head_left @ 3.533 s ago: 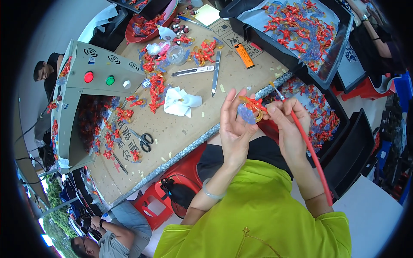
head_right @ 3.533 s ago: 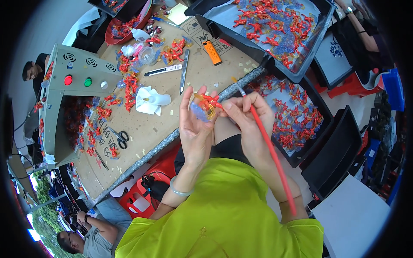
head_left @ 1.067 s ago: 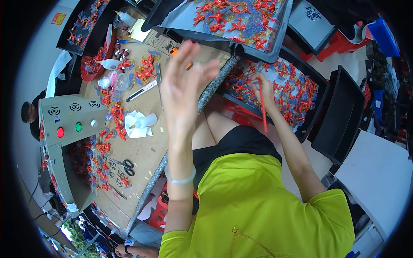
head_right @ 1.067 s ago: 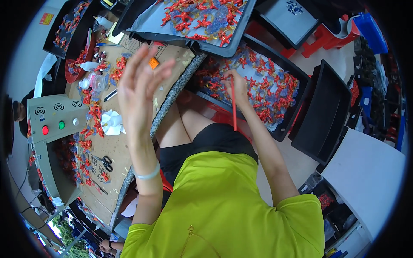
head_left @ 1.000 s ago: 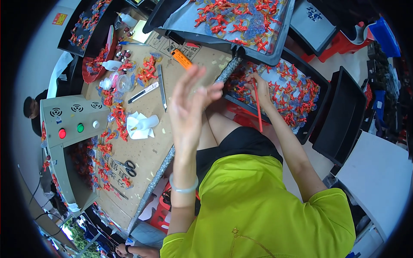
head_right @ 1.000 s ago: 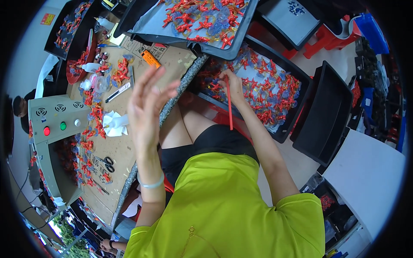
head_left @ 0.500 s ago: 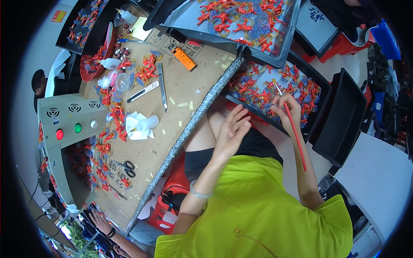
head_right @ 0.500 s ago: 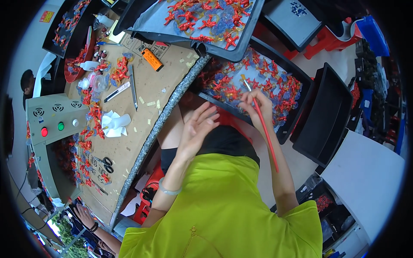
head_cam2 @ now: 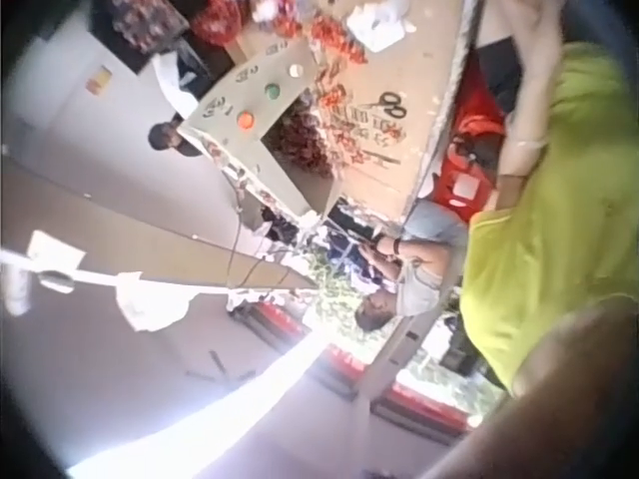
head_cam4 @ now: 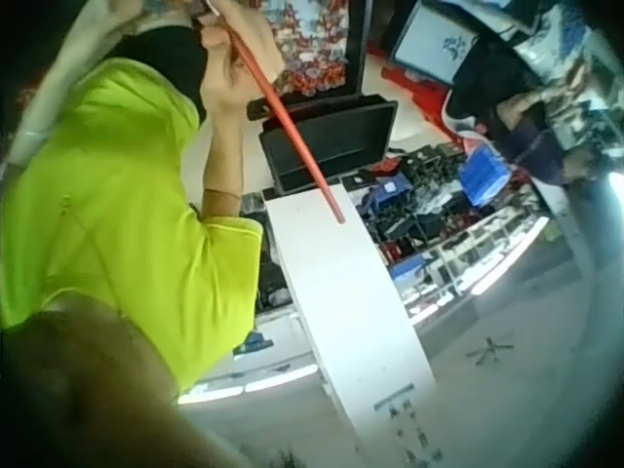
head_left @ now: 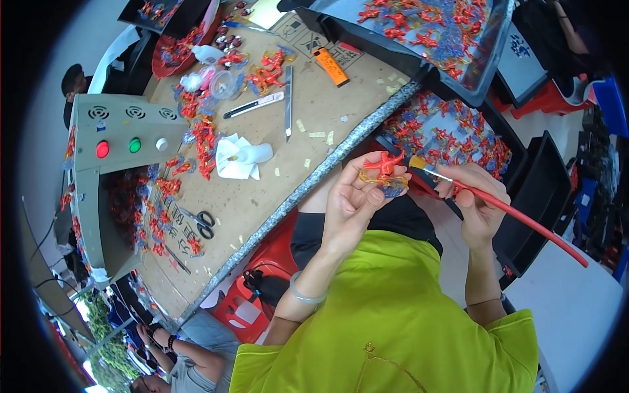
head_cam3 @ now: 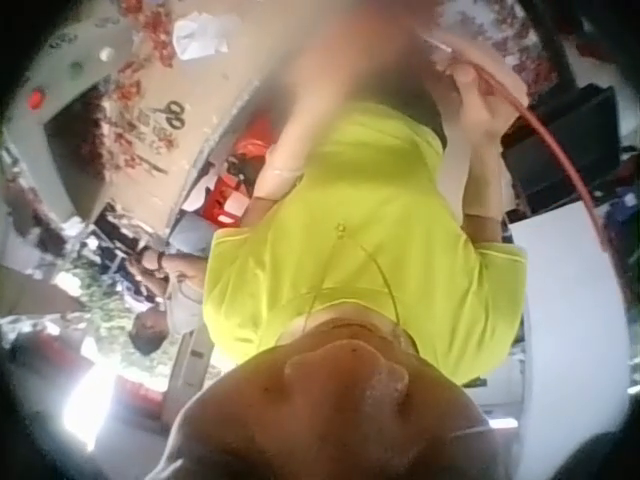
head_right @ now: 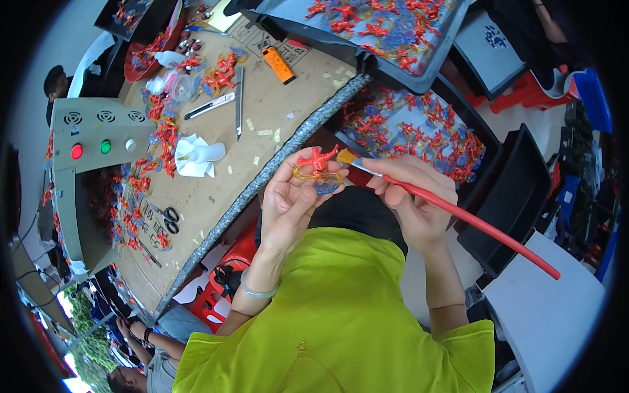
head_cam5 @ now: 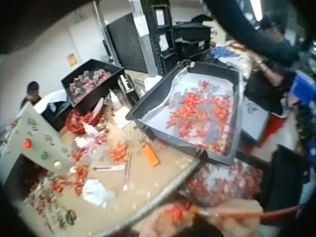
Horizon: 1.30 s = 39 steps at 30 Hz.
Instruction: The person assembles small red plastic figurines by applying glue from a bottle and detailing them with a brush, attaching small plastic parts at a factory workbench.
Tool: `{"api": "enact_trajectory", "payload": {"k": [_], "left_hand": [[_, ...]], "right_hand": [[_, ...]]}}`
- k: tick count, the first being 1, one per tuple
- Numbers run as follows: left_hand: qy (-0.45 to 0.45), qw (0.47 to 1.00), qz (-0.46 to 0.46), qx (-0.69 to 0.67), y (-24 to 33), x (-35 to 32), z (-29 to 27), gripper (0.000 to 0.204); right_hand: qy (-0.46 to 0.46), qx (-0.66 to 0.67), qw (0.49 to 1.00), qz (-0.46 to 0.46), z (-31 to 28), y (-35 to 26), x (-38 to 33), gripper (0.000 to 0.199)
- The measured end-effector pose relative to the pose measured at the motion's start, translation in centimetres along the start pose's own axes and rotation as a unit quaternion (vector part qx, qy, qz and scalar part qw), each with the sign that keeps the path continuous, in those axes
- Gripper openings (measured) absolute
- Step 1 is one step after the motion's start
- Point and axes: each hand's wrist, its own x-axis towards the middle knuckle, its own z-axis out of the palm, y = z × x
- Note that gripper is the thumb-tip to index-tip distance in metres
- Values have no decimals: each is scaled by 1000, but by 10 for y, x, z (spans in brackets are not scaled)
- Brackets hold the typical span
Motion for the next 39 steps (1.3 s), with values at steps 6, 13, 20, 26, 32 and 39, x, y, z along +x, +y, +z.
{"api": "enact_trajectory", "payload": {"k": [6,13,20,26,32,39], "left_hand": [[41,998,33,15,12,-9,-3,53],[32,993,62,99,17,-10,-1,54],[40,990,70,116,15,-10,-7,58],[48,990,93,95,19,-10,-7,52],[61,979,112,162,21,-9,-2,57],[66,980,103,157,28,-9,4,60]], "right_hand": [[-69,-121,984,-113,30,-5,18,18],[-66,-83,991,-87,33,-14,27,11],[-18,-90,994,-56,33,-13,31,7],[-56,-173,981,-66,35,-7,30,7],[-66,-61,994,-67,40,-8,31,8],[-12,-20,1000,-17,36,-19,32,13]]}}
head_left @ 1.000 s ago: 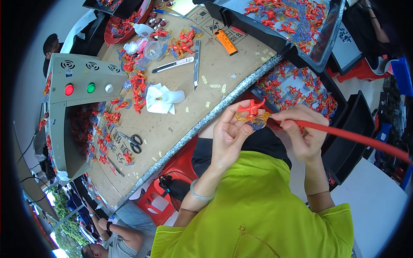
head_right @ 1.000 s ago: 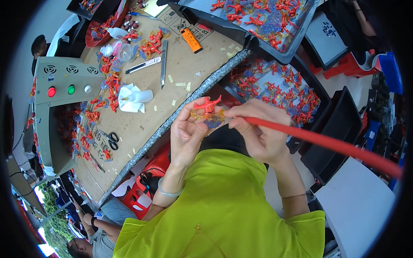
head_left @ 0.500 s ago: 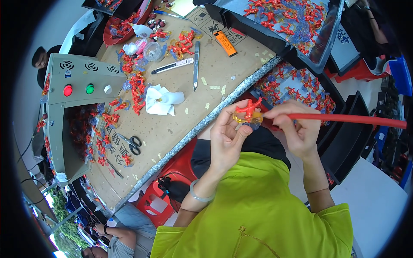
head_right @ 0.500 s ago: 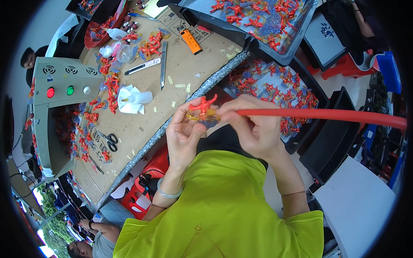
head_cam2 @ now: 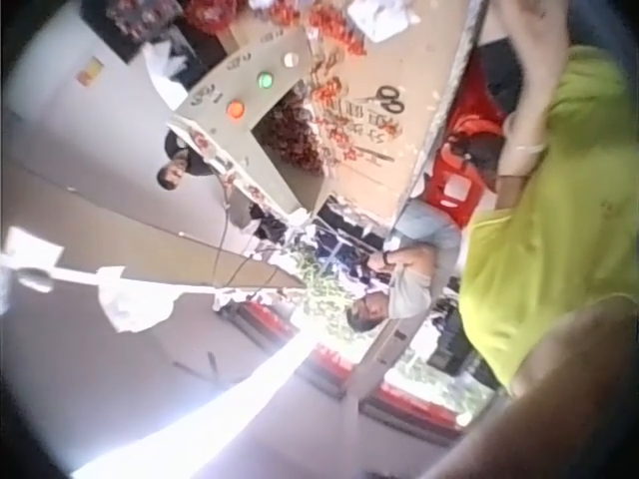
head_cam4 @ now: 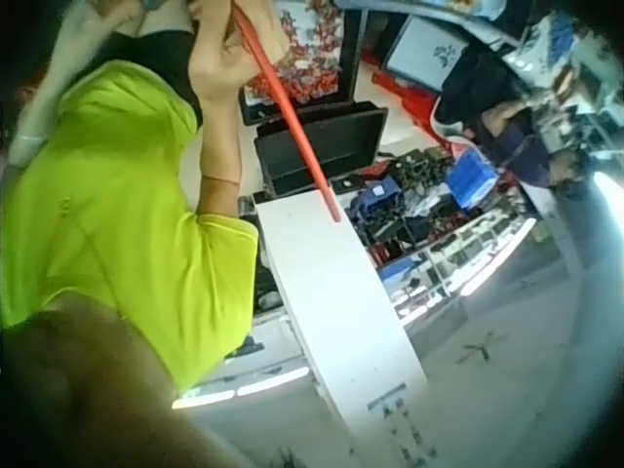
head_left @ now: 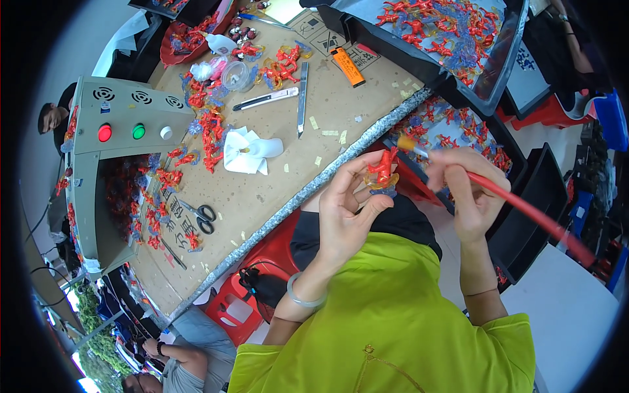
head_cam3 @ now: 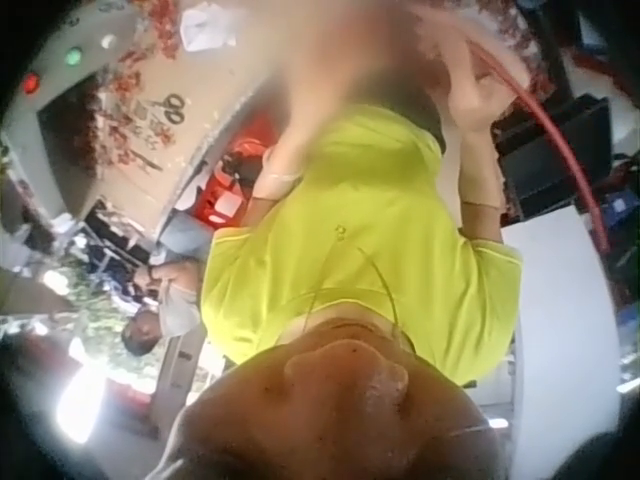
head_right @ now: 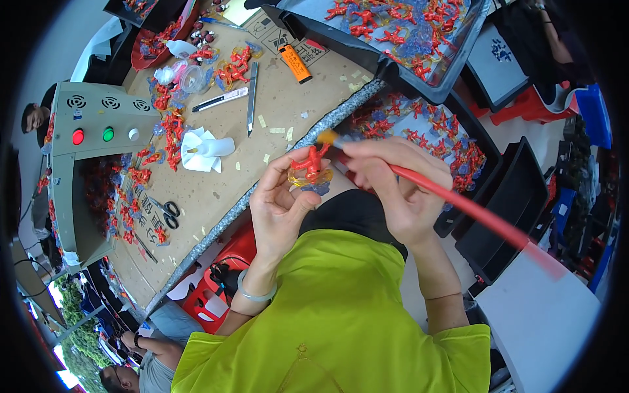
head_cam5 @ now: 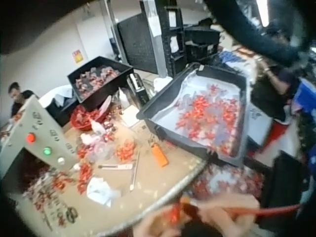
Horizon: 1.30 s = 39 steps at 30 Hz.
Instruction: The person assembles small red plastic figurines by applying glue from a bottle and detailing them with a brush, attaching small plastic parts at a factory workbench.
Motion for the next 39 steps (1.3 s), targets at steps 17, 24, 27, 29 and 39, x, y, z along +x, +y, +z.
{"api": "enact_trajectory", "payload": {"k": [17,24,27,29,39], "left_hand": [[111,916,164,350,-1,-4,11,55],[108,922,137,344,-2,-5,7,58],[94,972,90,196,-3,-5,6,62],[59,995,20,-74,4,-5,7,59],[57,997,-23,-44,-7,-5,-6,50]], "right_hand": [[63,139,983,102,35,12,-16,21],[59,191,965,173,32,18,-14,24],[59,196,967,152,34,27,-14,24],[66,204,966,143,34,31,-13,24],[-5,72,995,66,11,29,0,30]]}}
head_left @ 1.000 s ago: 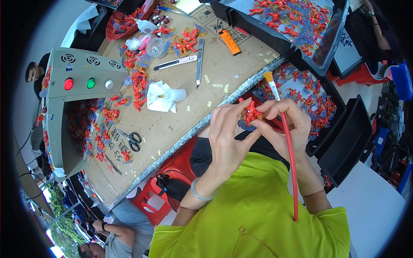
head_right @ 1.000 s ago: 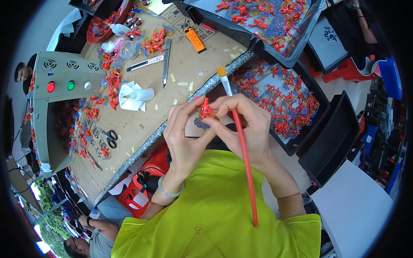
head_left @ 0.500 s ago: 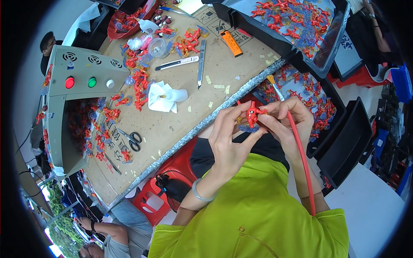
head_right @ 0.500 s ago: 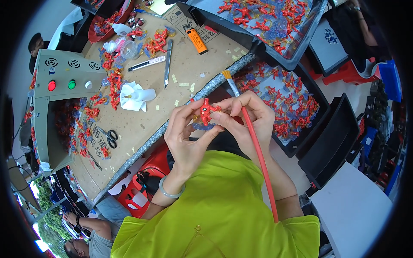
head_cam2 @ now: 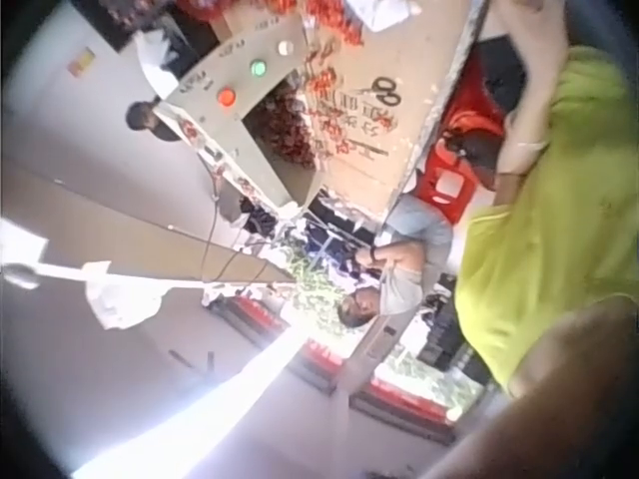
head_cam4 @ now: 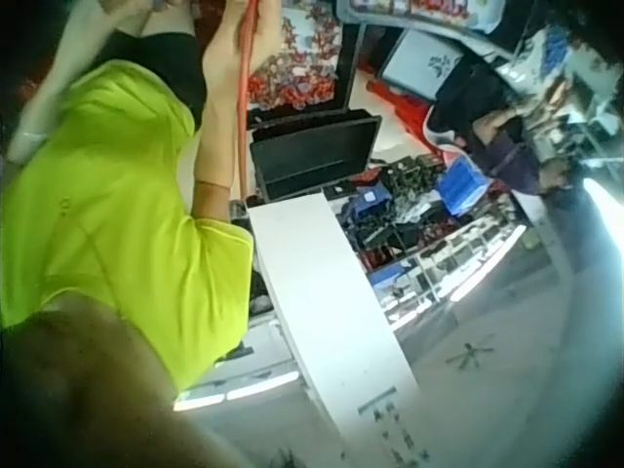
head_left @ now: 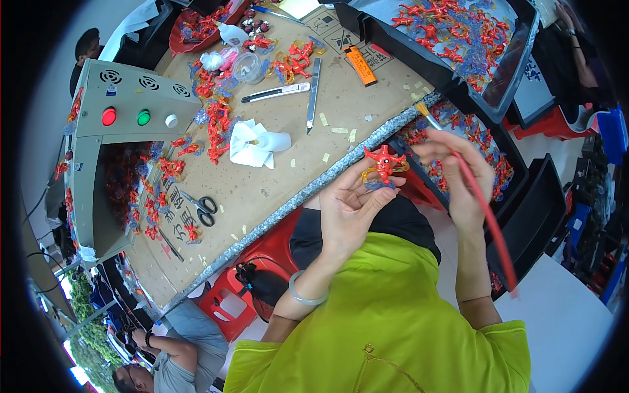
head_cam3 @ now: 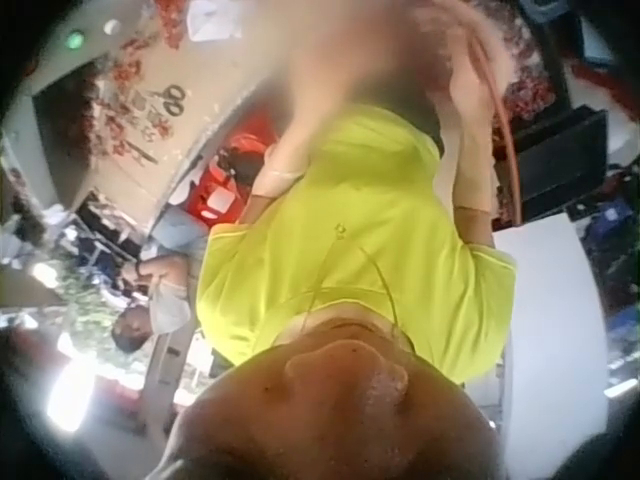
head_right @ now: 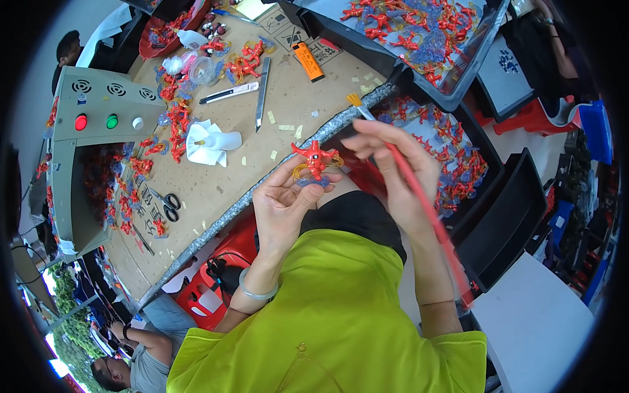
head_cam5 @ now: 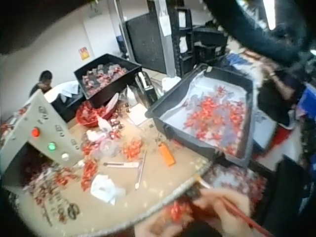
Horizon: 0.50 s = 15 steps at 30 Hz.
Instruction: The person assembles small red plastic figurines by applying glue from a bottle and detailing them with a brush, attaching small plastic parts at a factory workbench.
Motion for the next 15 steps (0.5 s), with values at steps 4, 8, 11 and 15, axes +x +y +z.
{"api": "enact_trajectory", "payload": {"k": [4,8,11,15], "left_hand": [[-12,1000,-1,13,1,0,-3,47],[8,997,-22,70,4,-2,-2,47],[9,990,45,135,3,-3,-1,43],[25,983,25,179,0,-4,-7,45]], "right_hand": [[-40,-20,997,-68,-6,-19,3,27],[-145,-62,983,-95,-3,-21,12,14],[-127,-86,984,-89,1,-18,17,12],[-66,-142,982,-102,-2,-20,16,11]]}}
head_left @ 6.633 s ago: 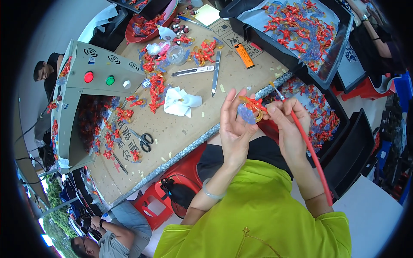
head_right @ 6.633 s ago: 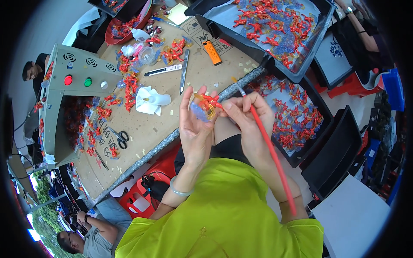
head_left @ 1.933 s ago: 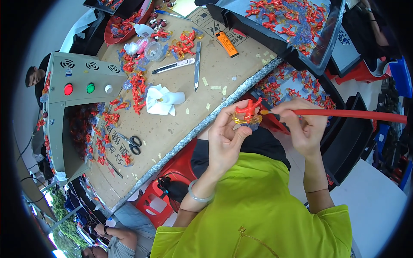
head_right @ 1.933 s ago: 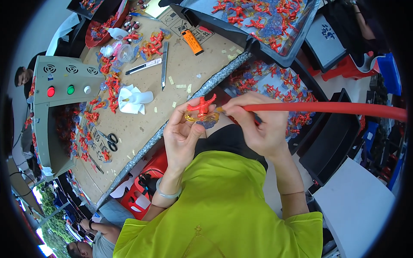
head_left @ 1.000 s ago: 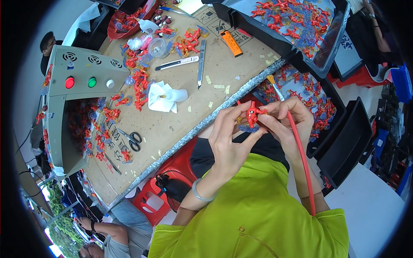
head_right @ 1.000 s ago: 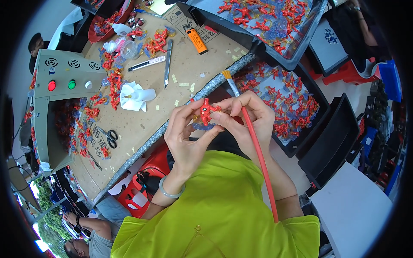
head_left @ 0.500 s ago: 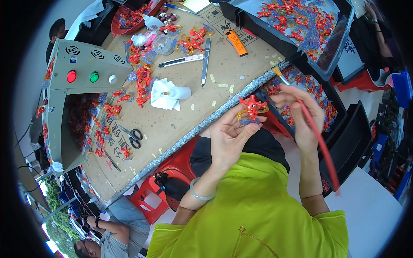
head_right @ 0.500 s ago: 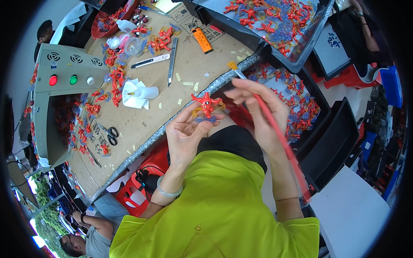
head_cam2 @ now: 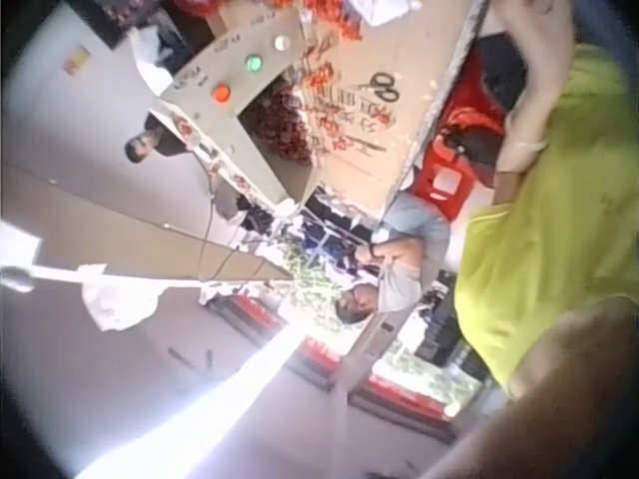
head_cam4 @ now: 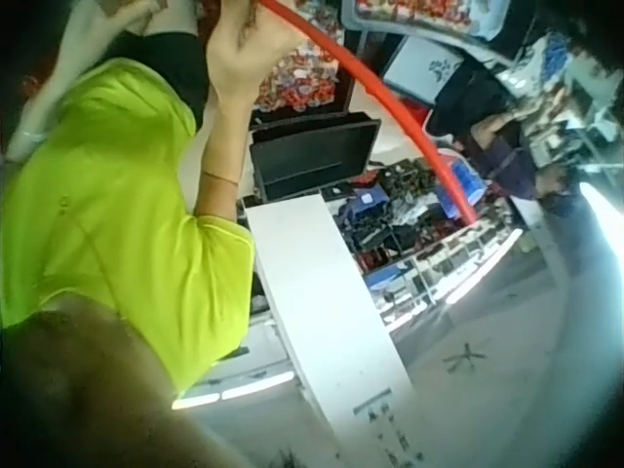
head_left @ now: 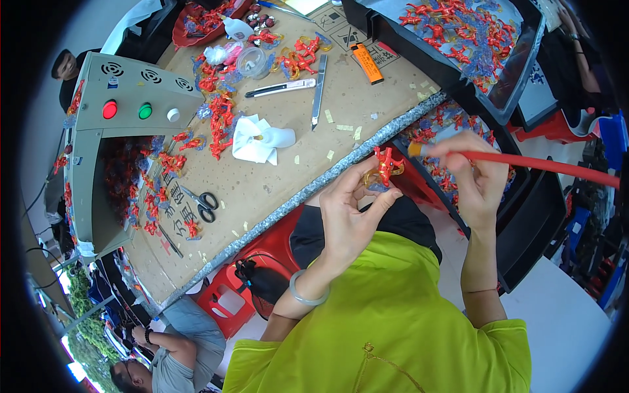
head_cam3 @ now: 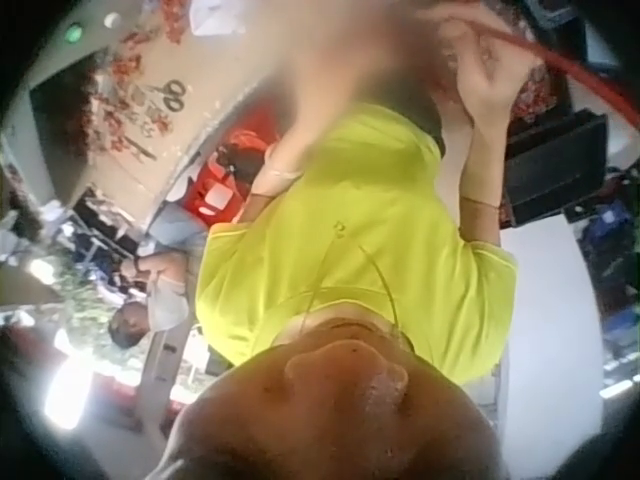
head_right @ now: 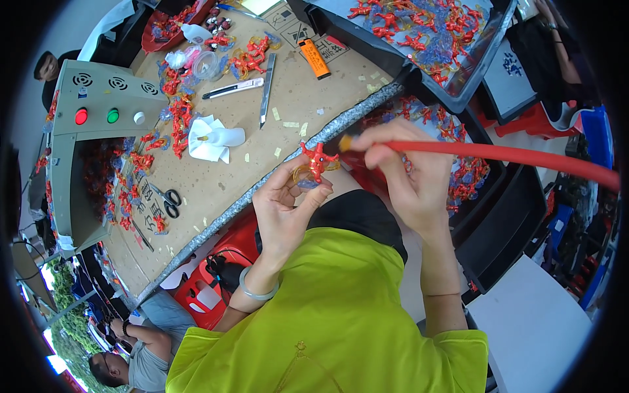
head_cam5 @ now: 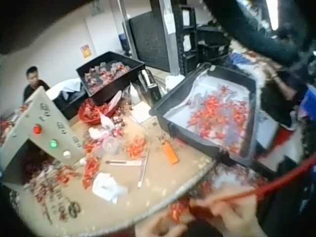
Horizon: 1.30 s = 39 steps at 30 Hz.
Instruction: The person assembles small red plastic figurines by applying glue from a bottle and detailing them with a brush, attaching small plastic parts at a factory workbench.
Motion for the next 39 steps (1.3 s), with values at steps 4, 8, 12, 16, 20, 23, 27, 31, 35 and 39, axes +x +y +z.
{"api": "enact_trajectory", "payload": {"k": [4,8,12,16,20,23,27,31,35,39], "left_hand": [[16,995,52,86,0,-1,-1,47],[26,989,70,130,-2,2,-2,48],[41,982,102,151,10,4,0,48],[74,960,149,226,13,6,-1,49],[80,929,209,293,18,3,0,52],[76,923,251,281,11,2,-1,62],[90,903,269,322,17,0,-2,52],[93,906,265,316,14,0,-4,52],[131,896,289,310,20,1,-6,51],[149,889,311,301,21,0,-9,48]], "right_hand": [[-58,15,997,-49,11,-8,-3,9],[-32,-87,995,-45,-4,-6,-2,10],[-53,5,995,-82,10,-8,-1,8],[-51,-17,996,-68,1,-6,-3,15],[-71,-57,986,-142,18,-17,0,16],[-111,-96,978,-147,14,-20,0,40],[-91,-99,973,-186,20,-15,0,40],[-104,-21,985,-135,5,-22,2,30],[-59,85,989,-106,9,-11,1,38],[51,136,985,-87,11,-2,-3,27]]}}
